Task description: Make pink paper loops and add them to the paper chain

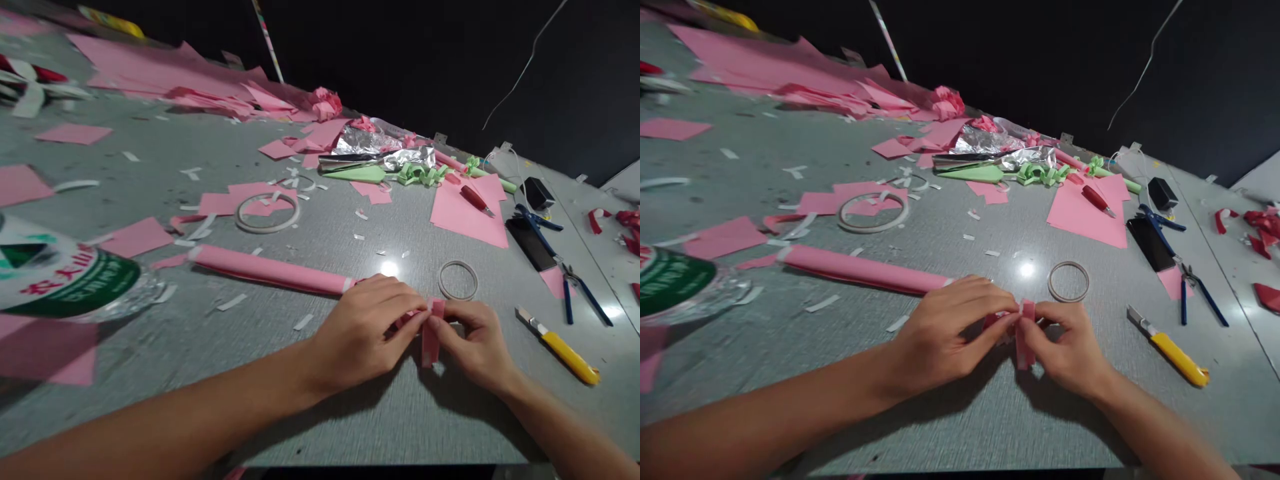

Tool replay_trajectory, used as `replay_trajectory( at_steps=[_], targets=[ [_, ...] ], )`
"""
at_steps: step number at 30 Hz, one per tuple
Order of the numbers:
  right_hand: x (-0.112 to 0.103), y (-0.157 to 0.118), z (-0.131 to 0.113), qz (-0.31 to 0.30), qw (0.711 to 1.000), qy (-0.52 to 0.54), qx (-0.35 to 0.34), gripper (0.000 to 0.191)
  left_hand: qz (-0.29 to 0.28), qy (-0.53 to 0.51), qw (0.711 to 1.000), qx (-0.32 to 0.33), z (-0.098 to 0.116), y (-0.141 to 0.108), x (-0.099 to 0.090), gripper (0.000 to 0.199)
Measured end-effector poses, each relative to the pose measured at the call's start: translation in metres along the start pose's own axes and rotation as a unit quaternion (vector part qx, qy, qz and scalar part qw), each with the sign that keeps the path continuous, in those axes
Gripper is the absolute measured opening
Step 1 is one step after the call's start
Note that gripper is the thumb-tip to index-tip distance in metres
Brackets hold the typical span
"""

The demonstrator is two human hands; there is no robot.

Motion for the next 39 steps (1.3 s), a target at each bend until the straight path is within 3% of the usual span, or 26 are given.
replay_trajectory(
  at_steps=[22, 39],
  targets=[
    [0.0022, -0.0002, -0.0011, -0.014, 0.999, -0.02, -0.024, 0.036, -0.009, 0.037, 0.998, 0.045, 0.0011, -0.001, 0.0022, 0.016],
    [-0.0005, 0.0001, 0.0019, 0.012, 0.999, -0.032, -0.015, 0.027, -0.036, -0.022, 0.999, -0.012, -0.0043, 0.0008, 0.0031, 0.02]
  ],
)
Point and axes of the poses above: each hand's wrist, its own y-axis towards the middle knuckle, its own x-axis out of the palm, z = x × y, the point moved 4 cm from there along y, towards the middle knuckle, and after that the axes turned 9 degrees about y, right-handed, at the moved point
